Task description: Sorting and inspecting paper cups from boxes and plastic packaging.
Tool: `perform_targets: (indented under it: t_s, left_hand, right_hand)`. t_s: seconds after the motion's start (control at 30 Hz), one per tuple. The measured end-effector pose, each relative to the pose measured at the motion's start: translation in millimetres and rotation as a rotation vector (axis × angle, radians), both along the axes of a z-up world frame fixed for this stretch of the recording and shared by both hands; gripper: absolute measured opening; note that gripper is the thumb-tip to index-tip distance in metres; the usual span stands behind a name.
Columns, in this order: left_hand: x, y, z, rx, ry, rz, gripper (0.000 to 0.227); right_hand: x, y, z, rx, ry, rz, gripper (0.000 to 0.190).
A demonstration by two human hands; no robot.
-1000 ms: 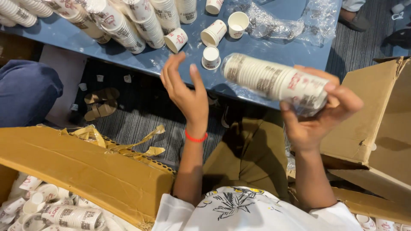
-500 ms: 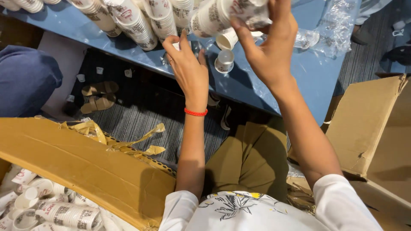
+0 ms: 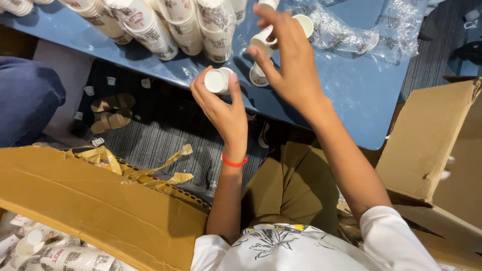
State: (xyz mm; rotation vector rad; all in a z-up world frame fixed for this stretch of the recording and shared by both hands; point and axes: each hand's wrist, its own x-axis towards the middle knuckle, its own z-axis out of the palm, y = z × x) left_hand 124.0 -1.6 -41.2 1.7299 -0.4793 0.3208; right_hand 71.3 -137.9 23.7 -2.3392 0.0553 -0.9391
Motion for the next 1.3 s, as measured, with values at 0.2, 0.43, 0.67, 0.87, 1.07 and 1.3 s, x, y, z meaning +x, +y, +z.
perform_targets:
  t_s: [0.2, 0.43, 0.67, 0.87, 1.07, 1.3]
  left_hand:
    - [-30, -18, 3, -0.077, -0.021, -0.194, 0.047]
    - [-72, -37, 4, 0.145, -0.133, -0.537, 0.046]
    - [-88, -43, 13, 0.15, -0.147, -0.572, 0.049]
    - [-88, -51, 21, 0.199, -0.18, -0.615, 0.045]
    - [-89, -65, 33, 0.458, -0.332, -0.625, 0.036]
    - [-92, -63, 0, 0.324, -0.243, -0.658, 0.053]
  right_hand:
    - [-59, -3, -20, -0.125, 0.179, -0.064, 0.029]
    - [-132, -11, -32, 0.328, 0.201, -0.169, 0.037]
    - [-154, -34, -27, 0.542, 0.181, -0.13, 0.031]
    - [-125, -63, -26, 0.691, 0.184, -0.129, 0.022]
    - [-72, -86, -17, 0.224, 0.186, -0.086, 0.05]
    - [-64, -105, -52, -0.049, 0.28, -0.072, 0.033]
